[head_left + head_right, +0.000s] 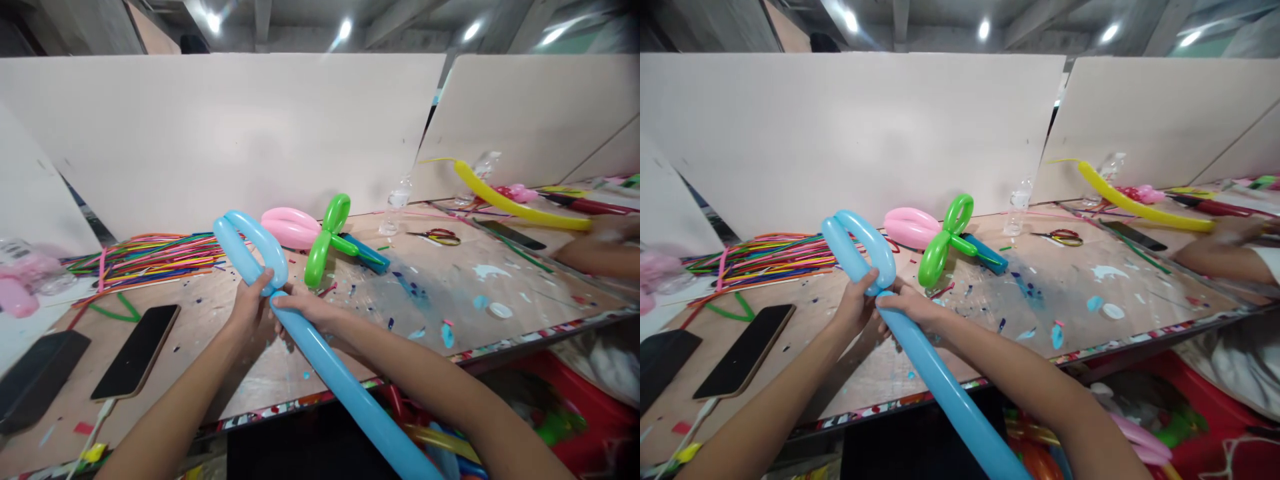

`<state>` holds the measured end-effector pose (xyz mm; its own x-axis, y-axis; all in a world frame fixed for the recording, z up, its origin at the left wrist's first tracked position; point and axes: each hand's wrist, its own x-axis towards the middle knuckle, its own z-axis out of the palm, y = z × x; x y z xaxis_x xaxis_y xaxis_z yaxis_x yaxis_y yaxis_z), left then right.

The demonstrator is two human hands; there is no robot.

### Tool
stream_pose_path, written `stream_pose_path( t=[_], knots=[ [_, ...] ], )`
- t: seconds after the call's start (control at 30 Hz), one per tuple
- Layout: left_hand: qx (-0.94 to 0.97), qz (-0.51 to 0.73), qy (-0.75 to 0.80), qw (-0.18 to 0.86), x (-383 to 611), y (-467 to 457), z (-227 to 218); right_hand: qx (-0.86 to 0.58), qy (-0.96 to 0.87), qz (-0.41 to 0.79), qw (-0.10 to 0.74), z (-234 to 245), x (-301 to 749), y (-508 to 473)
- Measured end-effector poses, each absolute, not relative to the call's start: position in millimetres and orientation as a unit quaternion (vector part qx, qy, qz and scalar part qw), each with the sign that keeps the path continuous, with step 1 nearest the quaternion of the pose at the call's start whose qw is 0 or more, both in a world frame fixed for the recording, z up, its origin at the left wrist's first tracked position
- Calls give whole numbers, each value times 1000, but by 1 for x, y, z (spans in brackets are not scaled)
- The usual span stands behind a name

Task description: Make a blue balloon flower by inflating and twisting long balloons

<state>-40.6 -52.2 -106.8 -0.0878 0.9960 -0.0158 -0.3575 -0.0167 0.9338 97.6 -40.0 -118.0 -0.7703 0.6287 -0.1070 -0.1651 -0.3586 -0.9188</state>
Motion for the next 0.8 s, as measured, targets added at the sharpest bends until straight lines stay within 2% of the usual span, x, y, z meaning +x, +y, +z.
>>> stream_pose_path(
  t=[0.2, 0.4, 0.57, 0.7, 0.8],
  knots=[
    [369, 654, 411, 517, -41, -49, -106, -301, -540, 718, 320, -116, 92, -47],
    [340, 633, 402, 567, -37, -53, -103, -323, -616, 616, 369, -127, 90, -34],
    [293, 574, 404, 649, -33, -56, -108, -321, -623, 607, 375, -133, 84, -31],
    [278, 604, 404, 628, -25, -60, -110, -351, -684, 493, 407, -115, 91, -33],
    [285, 620, 400, 612, -23, -62, -109, -379, -739, 413, 374, -91, 129, -48]
  ],
)
